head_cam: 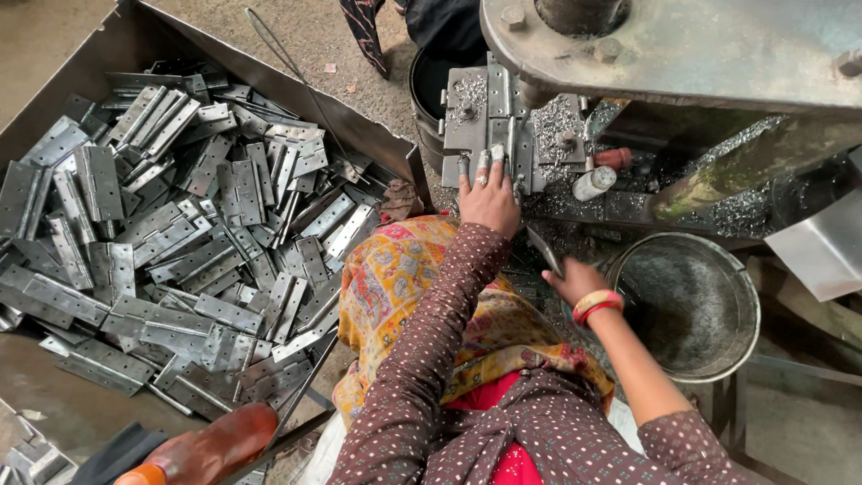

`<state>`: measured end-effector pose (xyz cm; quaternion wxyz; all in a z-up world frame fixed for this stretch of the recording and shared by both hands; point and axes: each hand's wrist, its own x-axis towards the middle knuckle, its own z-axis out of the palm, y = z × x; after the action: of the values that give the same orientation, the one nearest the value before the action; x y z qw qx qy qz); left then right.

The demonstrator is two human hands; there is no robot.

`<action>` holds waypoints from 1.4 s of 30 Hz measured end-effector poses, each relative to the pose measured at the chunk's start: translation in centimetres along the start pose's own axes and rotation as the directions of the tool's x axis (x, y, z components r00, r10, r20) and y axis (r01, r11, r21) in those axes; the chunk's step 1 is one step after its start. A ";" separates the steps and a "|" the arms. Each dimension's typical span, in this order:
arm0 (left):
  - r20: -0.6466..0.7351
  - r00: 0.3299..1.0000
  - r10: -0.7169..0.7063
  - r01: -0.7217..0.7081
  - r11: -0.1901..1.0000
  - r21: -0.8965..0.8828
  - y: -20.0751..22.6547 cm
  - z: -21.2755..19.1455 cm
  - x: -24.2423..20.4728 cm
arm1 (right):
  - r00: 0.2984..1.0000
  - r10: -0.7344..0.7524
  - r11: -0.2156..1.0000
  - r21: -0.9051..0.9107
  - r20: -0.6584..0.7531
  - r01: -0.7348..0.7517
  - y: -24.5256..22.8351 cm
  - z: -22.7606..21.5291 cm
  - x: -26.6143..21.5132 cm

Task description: The person repeatedly picks metal hinge pieces from a large bin, places them into a press machine, and operates the press to process them. The person uses a metal tool to assist in handling the pieces and operates the machine lever with the right hand.

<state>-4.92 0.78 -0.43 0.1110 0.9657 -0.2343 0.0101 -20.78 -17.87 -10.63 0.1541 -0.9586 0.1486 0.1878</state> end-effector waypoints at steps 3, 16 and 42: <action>0.002 1.000 -0.002 0.002 0.998 -0.059 -0.3 0.0 0.2 | 1.000 0.020 0.999 0.044 -0.025 -0.019 0.8 2.5 0.5; 0.076 0.994 0.077 -0.083 0.993 0.079 -0.7 2.7 4.0 | 1.000 0.008 0.997 -0.076 0.002 -0.008 -0.9 -3.6 1.3; 0.097 0.994 0.046 -0.037 0.995 -0.094 -0.7 0.1 5.2 | 0.990 0.008 0.999 -0.042 -0.138 -0.014 0.2 3.0 -0.6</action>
<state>-0.02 -0.99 -0.28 0.1432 0.9538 -0.2600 -0.0462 -22.34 -16.82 -13.05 0.1219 -0.9715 0.1600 0.1250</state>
